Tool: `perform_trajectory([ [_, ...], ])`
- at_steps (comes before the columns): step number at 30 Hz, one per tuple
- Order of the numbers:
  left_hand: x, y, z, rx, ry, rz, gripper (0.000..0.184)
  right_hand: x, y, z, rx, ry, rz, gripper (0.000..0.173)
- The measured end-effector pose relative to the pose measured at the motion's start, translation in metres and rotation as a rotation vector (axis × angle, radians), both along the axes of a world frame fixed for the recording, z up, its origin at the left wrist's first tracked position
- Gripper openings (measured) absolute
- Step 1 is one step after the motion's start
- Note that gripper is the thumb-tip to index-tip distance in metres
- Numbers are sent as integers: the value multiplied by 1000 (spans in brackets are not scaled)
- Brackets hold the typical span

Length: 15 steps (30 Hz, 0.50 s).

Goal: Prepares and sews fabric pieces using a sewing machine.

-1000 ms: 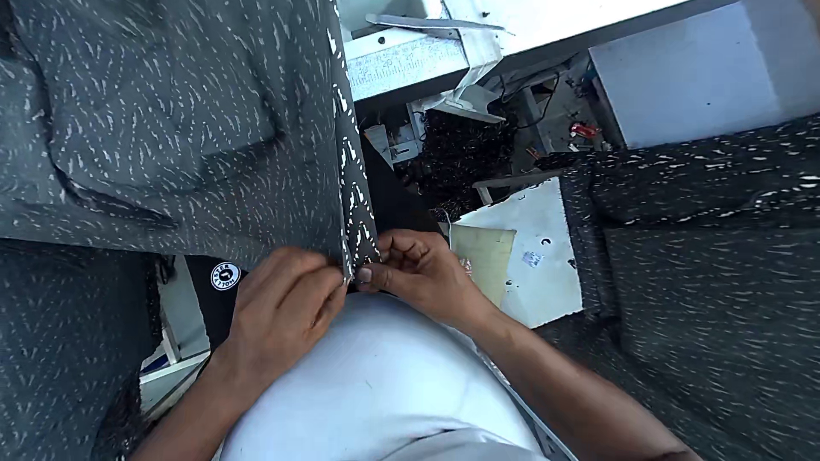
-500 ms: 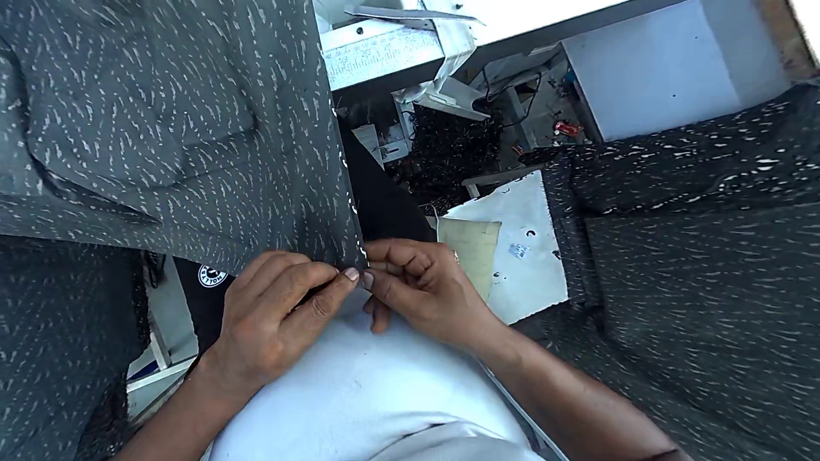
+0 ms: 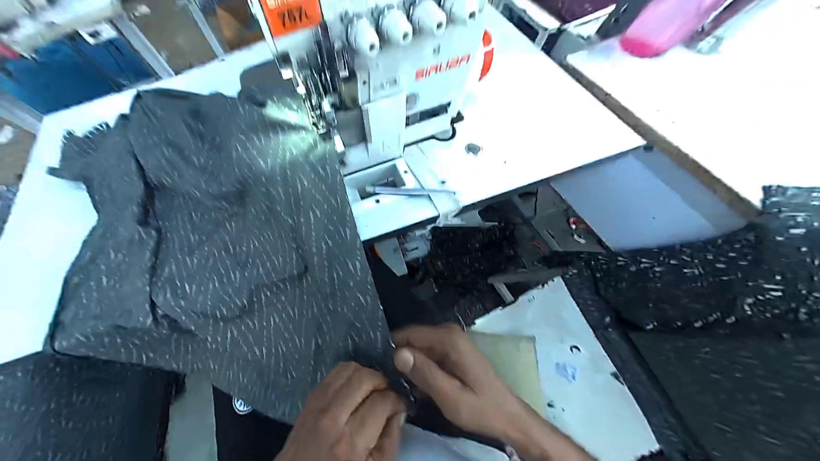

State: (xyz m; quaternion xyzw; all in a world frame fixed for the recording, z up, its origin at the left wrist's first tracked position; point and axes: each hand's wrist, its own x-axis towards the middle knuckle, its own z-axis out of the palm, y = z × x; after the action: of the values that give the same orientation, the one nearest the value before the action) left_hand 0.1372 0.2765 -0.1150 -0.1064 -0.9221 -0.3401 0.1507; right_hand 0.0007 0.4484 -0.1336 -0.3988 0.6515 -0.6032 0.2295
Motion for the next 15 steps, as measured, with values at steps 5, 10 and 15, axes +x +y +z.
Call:
perform_trajectory([
  [5,-28,13,15,350,-117,-152,9,-84,-86,40,-70,-113,-113,33],
  [10,-37,13,20,493,-143,-227,9,-136,-136,59,-193,-393,-85,26],
  [15,-36,17,11,102,-26,-130,10,-132,-134,60,-121,-317,-212,21],
])
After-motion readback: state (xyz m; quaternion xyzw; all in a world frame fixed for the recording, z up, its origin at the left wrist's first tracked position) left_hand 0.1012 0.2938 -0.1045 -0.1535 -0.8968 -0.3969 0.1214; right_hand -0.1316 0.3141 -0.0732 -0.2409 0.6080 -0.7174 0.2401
